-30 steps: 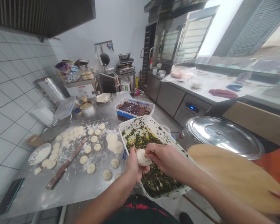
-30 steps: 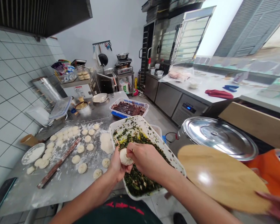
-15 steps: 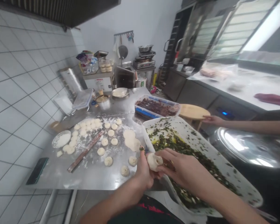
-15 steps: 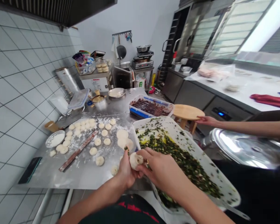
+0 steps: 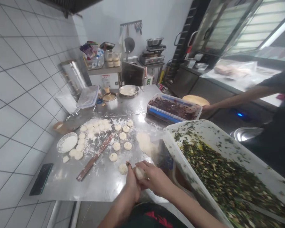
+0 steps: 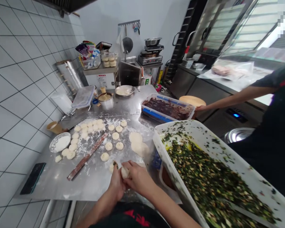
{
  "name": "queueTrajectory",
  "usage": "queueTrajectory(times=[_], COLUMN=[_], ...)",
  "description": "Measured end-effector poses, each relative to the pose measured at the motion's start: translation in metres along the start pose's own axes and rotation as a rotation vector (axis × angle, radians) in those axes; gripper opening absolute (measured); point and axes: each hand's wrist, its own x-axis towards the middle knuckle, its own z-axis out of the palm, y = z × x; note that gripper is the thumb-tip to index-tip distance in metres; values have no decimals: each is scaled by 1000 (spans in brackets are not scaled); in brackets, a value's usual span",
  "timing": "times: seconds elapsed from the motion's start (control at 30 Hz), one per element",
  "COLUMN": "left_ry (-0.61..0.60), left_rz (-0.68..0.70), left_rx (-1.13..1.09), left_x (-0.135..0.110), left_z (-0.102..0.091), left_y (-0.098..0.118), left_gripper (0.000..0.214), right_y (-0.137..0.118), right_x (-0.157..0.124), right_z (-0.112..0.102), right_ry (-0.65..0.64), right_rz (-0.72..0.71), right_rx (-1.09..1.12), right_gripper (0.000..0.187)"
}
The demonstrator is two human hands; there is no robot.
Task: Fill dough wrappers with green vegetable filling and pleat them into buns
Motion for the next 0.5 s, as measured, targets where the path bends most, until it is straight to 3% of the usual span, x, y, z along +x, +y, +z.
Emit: queueTrajectory(times=[0.1, 0.2, 0.37, 0.5], left_ry=[133, 259, 320, 305], left_rz=[11, 138, 252, 246], left_rx=[-20, -54, -92, -119], left_x=[7, 13, 25, 41], left_z=[-31, -64, -109, -124], left_y=[28, 58, 96, 116], left_gripper=[62, 61, 55, 55], right_y=[9, 27, 55, 65], right_x=[36, 77, 132, 143], right_z=[23, 50, 92, 106], right_ry=[20, 66, 43, -3], right_rz=[-10, -26, -37, -45], right_rx=[38, -41, -168, -190], right_gripper=[44, 47, 40, 40])
